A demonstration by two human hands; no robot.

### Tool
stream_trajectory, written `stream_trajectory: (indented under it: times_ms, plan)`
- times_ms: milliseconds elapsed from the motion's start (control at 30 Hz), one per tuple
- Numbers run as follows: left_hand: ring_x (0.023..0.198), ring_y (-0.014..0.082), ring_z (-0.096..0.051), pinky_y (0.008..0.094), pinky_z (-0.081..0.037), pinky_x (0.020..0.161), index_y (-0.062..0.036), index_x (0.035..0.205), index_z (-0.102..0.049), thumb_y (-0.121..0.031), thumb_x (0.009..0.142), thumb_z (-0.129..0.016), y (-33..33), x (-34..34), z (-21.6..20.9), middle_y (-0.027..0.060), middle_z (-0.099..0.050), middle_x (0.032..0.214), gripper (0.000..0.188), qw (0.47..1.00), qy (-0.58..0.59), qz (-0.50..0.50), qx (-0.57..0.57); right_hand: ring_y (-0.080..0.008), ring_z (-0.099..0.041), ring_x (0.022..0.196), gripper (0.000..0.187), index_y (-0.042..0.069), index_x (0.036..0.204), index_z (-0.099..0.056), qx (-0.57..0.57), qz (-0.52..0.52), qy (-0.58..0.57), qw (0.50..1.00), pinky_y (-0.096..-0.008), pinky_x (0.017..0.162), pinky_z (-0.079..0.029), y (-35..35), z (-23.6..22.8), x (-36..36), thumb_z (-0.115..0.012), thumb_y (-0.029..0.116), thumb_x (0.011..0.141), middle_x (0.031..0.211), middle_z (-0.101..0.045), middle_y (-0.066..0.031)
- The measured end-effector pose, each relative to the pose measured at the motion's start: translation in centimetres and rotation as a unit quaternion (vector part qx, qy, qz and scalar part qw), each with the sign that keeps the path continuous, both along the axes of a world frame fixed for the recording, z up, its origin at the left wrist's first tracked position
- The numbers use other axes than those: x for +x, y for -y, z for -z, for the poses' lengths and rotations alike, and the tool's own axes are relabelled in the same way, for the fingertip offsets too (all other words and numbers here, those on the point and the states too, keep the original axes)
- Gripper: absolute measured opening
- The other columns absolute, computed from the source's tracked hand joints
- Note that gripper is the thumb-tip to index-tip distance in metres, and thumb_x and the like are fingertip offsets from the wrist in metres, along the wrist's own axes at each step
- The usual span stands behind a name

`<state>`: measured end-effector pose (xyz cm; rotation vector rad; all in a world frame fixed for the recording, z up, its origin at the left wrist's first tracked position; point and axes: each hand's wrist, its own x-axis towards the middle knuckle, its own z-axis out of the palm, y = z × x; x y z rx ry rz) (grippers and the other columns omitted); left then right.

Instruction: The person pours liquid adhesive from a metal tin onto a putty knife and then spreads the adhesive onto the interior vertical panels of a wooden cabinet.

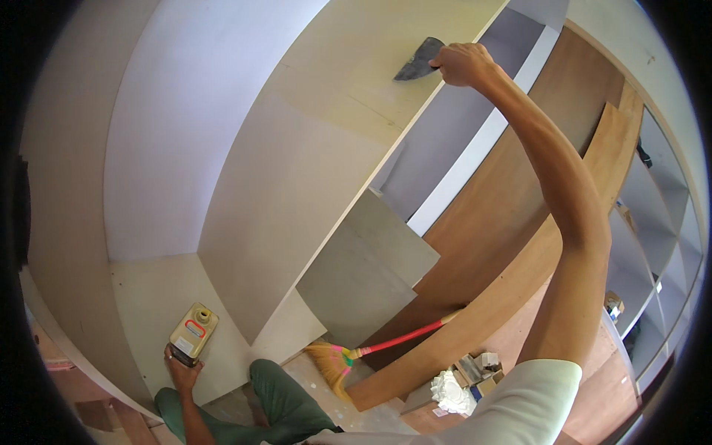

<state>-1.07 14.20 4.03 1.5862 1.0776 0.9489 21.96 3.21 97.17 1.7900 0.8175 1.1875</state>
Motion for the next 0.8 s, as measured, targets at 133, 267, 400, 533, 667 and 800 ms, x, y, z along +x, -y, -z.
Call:
stream_trajectory:
  times_ms: [133, 267, 400, 533, 667, 800]
  plan:
    - [0.131, 0.0429, -0.046, 0.052, -0.04, 0.114, -0.0085, 0.147, -0.036, -0.007, 0.051, -0.097, 0.1, 0.0, -0.4, 0.0219, -0.049, 0.139, 0.114, 1.0, -0.009, 0.003, -0.017, -0.0328, -0.071, 0.1, 0.041, 0.022, 0.129, -0.075, 0.012, 0.029, 0.0, 1.0, -0.0454, 0.086, -0.057, 4.1, 0.7, -0.8, -0.054, 0.011, 0.096, 0.108, -0.076, -0.0124]
    - [0.133, 0.0427, -0.045, 0.0519, -0.04, 0.115, -0.0089, 0.148, -0.036, -0.006, 0.052, -0.096, 0.3, 0.1, -0.5, 0.0222, -0.049, 0.139, 0.114, 1.0, 0.0, -0.005, -0.01, -0.033, -0.071, 0.097, 0.038, 0.022, 0.126, -0.076, 0.001, 0.006, 0.019, 1.0, -0.0462, 0.084, -0.057, 7.2, 1.4, -3.4, -0.055, 0.011, 0.096, 0.105, -0.076, -0.0121]
    - [0.133, 0.0424, -0.045, 0.0524, -0.04, 0.115, -0.0088, 0.149, -0.034, -0.005, 0.052, -0.096, 0.0, -0.2, -0.4, 0.0226, -0.048, 0.139, 0.115, 1.0, 0.003, -0.003, -0.011, -0.032, -0.07, 0.097, 0.036, 0.023, 0.125, -0.077, 0.034, 0.131, 0.007, 0.991, -0.0453, 0.083, -0.056, 9.7, 2.1, -7.4, -0.056, 0.013, 0.098, 0.098, -0.074, -0.0119]
    - [0.131, 0.0426, -0.046, 0.0526, -0.04, 0.113, -0.0084, 0.148, -0.034, -0.004, 0.052, -0.096, -0.1, -0.6, -0.7, 0.0222, -0.048, 0.139, 0.114, 1.0, 0.006, 0.01, -0.016, -0.0328, -0.07, 0.093, 0.034, 0.024, 0.127, -0.075, 0.036, -0.009, 0.009, 0.999, -0.0459, 0.079, -0.056, 8.8, 3.9, -8.3, -0.055, 0.018, 0.101, 0.094, -0.07, -0.0136]
    - [0.13, 0.0426, -0.047, 0.0527, -0.041, 0.113, -0.0081, 0.146, -0.036, -0.006, 0.052, -0.096, 0.1, -0.3, -1.2, 0.0213, -0.049, 0.138, 0.112, 0.999, 0.026, 0.001, -0.021, -0.031, -0.071, 0.094, 0.033, 0.025, 0.132, -0.072, -0.013, -0.137, 0.033, 0.99, -0.0448, 0.079, -0.058, 1.9, 7.1, -2.3, -0.055, 0.022, 0.103, 0.1, -0.07, -0.013]
    - [0.13, 0.0421, -0.048, 0.0523, -0.042, 0.112, -0.007, 0.144, -0.038, -0.008, 0.052, -0.097, 0.3, -0.2, -0.9, 0.0208, -0.051, 0.137, 0.109, 0.999, 0.022, 0.018, -0.026, -0.0314, -0.074, 0.095, 0.043, 0.028, 0.135, -0.07, -0.058, -0.173, 0.076, 0.98, -0.0417, 0.074, -0.061, -3.0, 11.1, 4.3, -0.056, 0.013, 0.097, 0.106, -0.07, -0.018]
